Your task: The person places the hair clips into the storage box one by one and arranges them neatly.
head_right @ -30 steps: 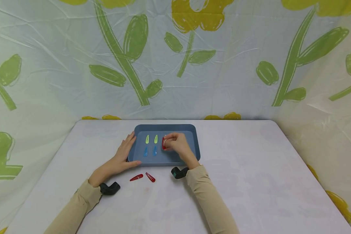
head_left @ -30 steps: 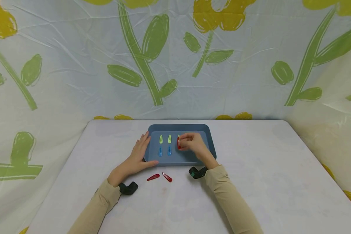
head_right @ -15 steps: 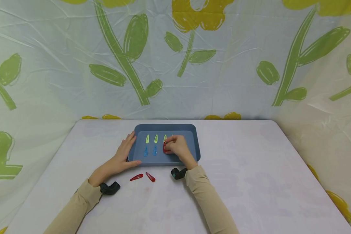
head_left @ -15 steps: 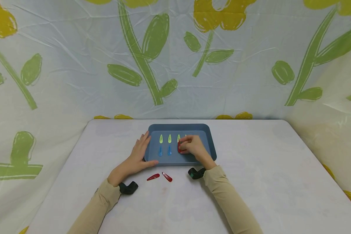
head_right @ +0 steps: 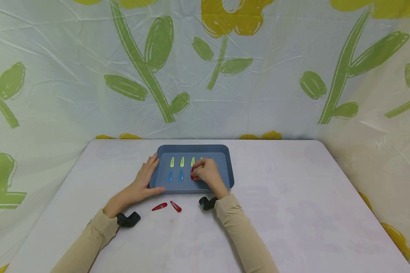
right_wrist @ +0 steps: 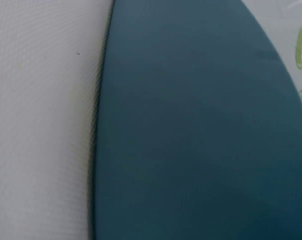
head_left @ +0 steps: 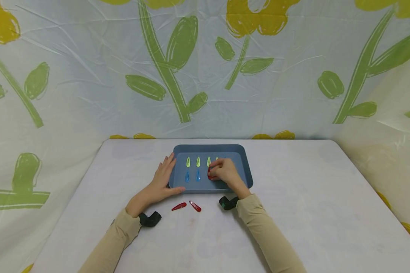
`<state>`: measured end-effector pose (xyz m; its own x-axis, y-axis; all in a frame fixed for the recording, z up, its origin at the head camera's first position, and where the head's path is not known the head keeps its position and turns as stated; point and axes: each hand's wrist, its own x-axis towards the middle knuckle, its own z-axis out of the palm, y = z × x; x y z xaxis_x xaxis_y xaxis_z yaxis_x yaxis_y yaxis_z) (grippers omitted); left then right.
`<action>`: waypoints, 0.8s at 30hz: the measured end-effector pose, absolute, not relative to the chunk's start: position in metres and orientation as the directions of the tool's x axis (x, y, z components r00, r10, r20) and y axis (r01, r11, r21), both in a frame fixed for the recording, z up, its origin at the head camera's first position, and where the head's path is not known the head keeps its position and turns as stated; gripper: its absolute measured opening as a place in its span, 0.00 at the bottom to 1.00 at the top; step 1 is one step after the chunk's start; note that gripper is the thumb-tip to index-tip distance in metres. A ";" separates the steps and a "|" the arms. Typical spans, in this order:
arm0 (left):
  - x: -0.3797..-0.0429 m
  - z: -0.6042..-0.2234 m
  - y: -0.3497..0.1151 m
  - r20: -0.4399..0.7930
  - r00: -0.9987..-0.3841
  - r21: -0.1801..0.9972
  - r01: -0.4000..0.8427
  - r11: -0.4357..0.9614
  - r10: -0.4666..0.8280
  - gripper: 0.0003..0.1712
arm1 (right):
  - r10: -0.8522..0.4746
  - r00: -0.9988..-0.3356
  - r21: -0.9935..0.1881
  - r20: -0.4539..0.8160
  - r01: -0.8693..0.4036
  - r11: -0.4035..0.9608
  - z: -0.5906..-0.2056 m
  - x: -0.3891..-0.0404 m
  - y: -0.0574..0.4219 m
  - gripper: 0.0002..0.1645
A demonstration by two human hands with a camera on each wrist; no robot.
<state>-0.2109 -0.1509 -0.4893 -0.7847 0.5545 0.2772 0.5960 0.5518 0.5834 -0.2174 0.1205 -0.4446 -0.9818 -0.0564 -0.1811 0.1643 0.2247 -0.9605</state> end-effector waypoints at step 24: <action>-0.210 -0.489 -0.151 0.261 -0.790 0.591 0.585 0.556 0.555 0.64 | -0.023 -0.990 -0.888 -0.137 0.113 0.446 -0.442 -0.213 0.116 0.13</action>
